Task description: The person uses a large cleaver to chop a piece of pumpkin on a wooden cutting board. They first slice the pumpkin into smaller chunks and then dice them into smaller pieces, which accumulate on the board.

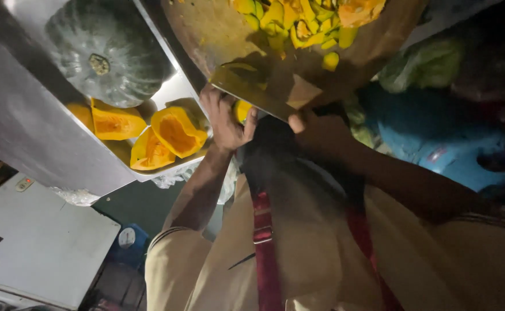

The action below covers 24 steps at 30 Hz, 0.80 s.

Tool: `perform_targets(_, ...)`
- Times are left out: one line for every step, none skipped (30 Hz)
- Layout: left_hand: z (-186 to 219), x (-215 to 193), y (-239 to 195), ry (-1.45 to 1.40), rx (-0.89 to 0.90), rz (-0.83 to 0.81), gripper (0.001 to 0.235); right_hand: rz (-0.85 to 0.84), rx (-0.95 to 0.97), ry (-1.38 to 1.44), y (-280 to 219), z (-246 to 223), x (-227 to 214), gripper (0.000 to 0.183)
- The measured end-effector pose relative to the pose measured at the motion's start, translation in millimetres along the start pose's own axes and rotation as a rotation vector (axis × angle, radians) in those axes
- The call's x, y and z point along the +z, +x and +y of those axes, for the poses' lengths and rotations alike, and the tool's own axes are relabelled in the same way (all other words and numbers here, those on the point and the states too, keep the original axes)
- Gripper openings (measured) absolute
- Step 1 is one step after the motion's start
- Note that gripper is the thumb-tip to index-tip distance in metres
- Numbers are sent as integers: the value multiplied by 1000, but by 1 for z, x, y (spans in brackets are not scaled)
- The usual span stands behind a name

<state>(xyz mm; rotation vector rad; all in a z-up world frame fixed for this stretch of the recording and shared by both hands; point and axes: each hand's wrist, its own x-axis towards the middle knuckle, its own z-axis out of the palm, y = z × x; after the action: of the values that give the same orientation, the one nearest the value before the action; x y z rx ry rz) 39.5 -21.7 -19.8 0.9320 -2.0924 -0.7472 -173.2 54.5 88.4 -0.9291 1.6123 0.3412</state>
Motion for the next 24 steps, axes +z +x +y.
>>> perform_targets(-1, 2, 0, -6, -8, -12, 47, -10, 9, 7, 10, 2, -1, 84)
perform_targets(-1, 3, 0, 1, -20, -13, 47, 6, -11, 18, 20, 4, -2, 76)
perform_targets(-4, 3, 2, 14, -26, -10, 48, 29, -38, 27, 31, 4, -4, 69)
perform_targets(-2, 3, 0, 14, -28, -16, 48, 24, -37, 33, 41, 4, -2, 69)
perform_targets(-2, 4, 0, -6, 7, -4, 45, 66, -78, 44, 52, 4, -1, 60)
perform_targets(-2, 3, 0, -26, 41, 8, 43, 108, -119, 55, 63, 3, 0, 51)
perform_targets(-2, 2, 5, -37, 42, 14, 43, 114, -109, 50, 66, 9, 2, 51)
perform_targets(-3, 1, 10, -38, 38, 12, 42, 190, -212, -68, 70, 14, 4, 41)
perform_targets(4, -1, 7, -28, 7, 13, 41, 238, -321, -198, 70, 23, 10, 35)
perform_targets(4, 3, 8, -30, -18, 22, 41, 218, -318, -215, 72, 29, 4, 35)
perform_targets(3, 2, 8, -34, -15, 26, 42, 271, -323, -144, 72, 31, 4, 38)
perform_targets(2, 1, 9, -38, -13, 30, 44, 325, -327, -73, 71, 34, 4, 42)
perform_targets(0, 1, 11, -38, -3, 45, 44, 339, -332, -84, 80, 45, 13, 42)
perform_targets(-1, 3, 14, -48, -1, 62, 42, 459, -426, -171, 88, 58, 21, 40)
perform_targets(3, 2, 11, -62, -15, 69, 41, 562, -513, -255, 90, 72, 34, 38)
perform_targets(4, 1, 13, -66, -19, 73, 41, 559, -510, -261, 81, 69, 32, 38)
perform_targets(4, 0, 16, -64, -2, 73, 40, 467, -365, -135, 71, 65, 30, 39)
perform_targets(5, -2, 18, -61, 14, 73, 40, 376, -219, -9, 62, 61, 29, 54)
perform_targets(3, 0, 18, -59, 11, 78, 40, 375, -222, -15, 57, 58, 28, 54)
perform_targets(2, 2, 18, -65, 11, 91, 41, 347, -228, -88, 51, 56, 27, 51)
perform_targets(2, 2, 14, -71, 5, 97, 42, 311, -230, -157, 43, 54, 30, 49)
perform_targets(2, 1, 13, -70, -4, 95, 42, 302, -230, -158, 36, 55, 34, 49)
perform_targets(2, 2, 14, -75, -8, 95, 42, 257, -231, -261, 30, 57, 35, 46)
perform_targets(2, 3, 15, -80, -11, 96, 42, 212, -233, -364, 23, 59, 37, 44)
